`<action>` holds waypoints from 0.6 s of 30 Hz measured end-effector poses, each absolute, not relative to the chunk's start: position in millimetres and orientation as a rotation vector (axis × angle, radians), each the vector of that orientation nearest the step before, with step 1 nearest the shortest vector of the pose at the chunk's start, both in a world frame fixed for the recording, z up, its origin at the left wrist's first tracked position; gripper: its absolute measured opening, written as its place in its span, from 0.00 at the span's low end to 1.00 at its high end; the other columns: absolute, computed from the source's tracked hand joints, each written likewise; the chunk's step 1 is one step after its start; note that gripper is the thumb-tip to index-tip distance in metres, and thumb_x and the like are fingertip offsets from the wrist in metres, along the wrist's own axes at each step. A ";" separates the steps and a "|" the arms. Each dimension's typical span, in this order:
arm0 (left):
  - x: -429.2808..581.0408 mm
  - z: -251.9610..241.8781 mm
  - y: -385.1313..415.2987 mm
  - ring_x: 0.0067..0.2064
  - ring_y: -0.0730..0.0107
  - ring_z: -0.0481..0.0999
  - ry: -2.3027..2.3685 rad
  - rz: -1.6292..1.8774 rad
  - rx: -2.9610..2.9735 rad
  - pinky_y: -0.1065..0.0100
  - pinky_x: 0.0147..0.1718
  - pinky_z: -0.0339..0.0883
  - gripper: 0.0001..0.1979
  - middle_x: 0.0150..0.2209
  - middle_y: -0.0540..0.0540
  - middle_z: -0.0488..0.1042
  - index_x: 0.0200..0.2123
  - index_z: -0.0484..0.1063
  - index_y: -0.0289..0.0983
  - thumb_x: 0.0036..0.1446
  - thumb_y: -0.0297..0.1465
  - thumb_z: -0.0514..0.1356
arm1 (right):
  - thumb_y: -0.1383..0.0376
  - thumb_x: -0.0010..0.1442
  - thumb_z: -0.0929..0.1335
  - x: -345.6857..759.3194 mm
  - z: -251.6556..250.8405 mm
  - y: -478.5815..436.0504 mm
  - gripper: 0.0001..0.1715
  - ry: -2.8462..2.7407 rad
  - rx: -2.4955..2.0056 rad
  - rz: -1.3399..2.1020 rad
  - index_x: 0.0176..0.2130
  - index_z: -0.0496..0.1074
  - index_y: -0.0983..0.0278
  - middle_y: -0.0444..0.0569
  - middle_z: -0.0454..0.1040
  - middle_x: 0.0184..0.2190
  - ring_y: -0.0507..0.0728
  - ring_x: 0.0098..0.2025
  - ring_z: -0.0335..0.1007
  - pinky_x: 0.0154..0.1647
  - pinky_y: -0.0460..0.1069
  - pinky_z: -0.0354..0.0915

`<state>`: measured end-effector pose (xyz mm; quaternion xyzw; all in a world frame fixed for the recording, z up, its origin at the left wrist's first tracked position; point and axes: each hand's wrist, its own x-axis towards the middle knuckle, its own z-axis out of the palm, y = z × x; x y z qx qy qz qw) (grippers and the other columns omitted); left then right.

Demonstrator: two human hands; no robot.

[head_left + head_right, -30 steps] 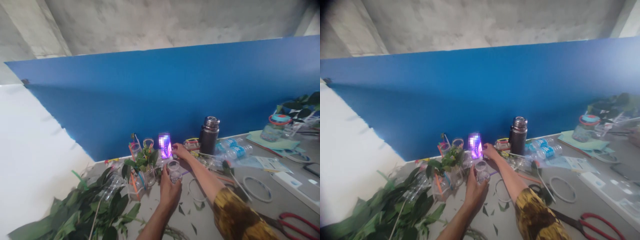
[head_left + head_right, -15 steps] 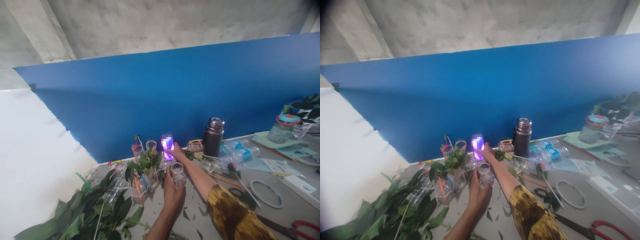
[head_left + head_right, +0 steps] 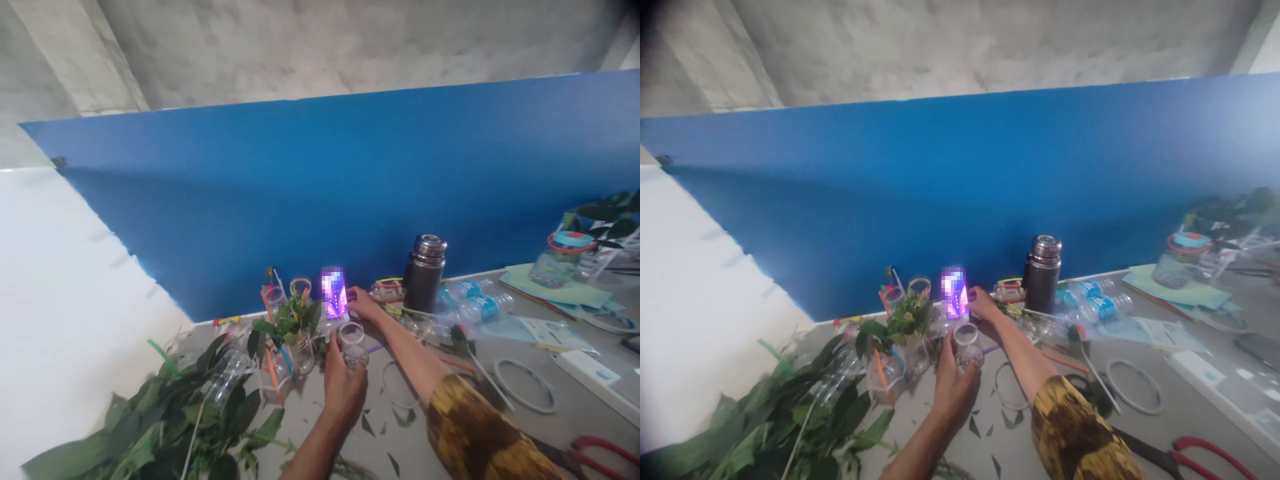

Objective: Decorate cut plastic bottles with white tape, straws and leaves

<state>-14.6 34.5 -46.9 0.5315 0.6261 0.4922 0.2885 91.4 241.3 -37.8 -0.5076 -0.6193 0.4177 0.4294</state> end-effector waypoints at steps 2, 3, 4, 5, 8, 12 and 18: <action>-15.1 -46.4 34.1 0.71 0.45 0.68 1.665 1.320 1.426 0.52 0.71 0.58 0.46 0.70 0.31 0.69 0.74 0.56 0.34 0.52 0.31 0.64 | 0.75 0.39 0.76 88.2 -36.7 240.7 0.20 -1.567 -1.250 1.026 0.35 0.75 0.62 0.42 0.79 0.30 0.57 0.36 0.76 0.39 0.49 0.69; -15.3 -46.0 33.9 0.71 0.45 0.68 1.662 1.318 1.430 0.52 0.71 0.58 0.46 0.70 0.31 0.69 0.74 0.56 0.34 0.52 0.32 0.63 | 0.75 0.39 0.76 87.0 -36.2 240.4 0.19 -1.577 -1.246 1.018 0.34 0.75 0.62 0.41 0.79 0.29 0.56 0.35 0.74 0.39 0.49 0.68; -15.4 -45.6 33.8 0.71 0.45 0.68 1.660 1.313 1.430 0.52 0.71 0.58 0.46 0.70 0.30 0.68 0.74 0.56 0.34 0.52 0.32 0.63 | 0.74 0.39 0.76 86.0 -36.0 240.2 0.18 -1.585 -1.242 1.009 0.33 0.75 0.62 0.40 0.78 0.28 0.55 0.34 0.73 0.38 0.48 0.67; -15.3 -45.2 33.7 0.71 0.46 0.68 1.659 1.310 1.427 0.53 0.71 0.58 0.46 0.70 0.31 0.68 0.74 0.56 0.34 0.53 0.32 0.63 | 0.74 0.39 0.76 85.4 -35.8 239.9 0.17 -1.592 -1.240 0.999 0.32 0.75 0.62 0.40 0.77 0.27 0.55 0.33 0.72 0.37 0.48 0.66; -14.6 -44.8 34.0 0.71 0.46 0.67 1.654 1.308 1.421 0.53 0.71 0.58 0.45 0.71 0.31 0.68 0.74 0.55 0.35 0.53 0.31 0.63 | 0.72 0.41 0.77 84.8 -35.3 239.4 0.15 -1.598 -1.234 0.970 0.31 0.74 0.62 0.40 0.76 0.26 0.54 0.32 0.70 0.35 0.47 0.63; -13.7 -45.1 34.0 0.70 0.46 0.68 1.664 1.327 1.439 0.52 0.70 0.59 0.45 0.70 0.31 0.69 0.73 0.57 0.35 0.52 0.30 0.63 | 0.70 0.44 0.77 84.7 -34.4 239.3 0.12 -1.618 -1.225 0.934 0.25 0.71 0.62 0.39 0.71 0.22 0.52 0.29 0.63 0.33 0.46 0.58; -13.4 -45.5 32.3 0.70 0.47 0.69 1.679 1.324 1.443 0.55 0.69 0.60 0.44 0.70 0.33 0.69 0.74 0.57 0.35 0.54 0.31 0.63 | 0.70 0.46 0.74 86.1 -34.9 239.0 0.08 -1.630 -1.208 0.930 0.24 0.72 0.62 0.38 0.70 0.21 0.52 0.27 0.61 0.32 0.46 0.56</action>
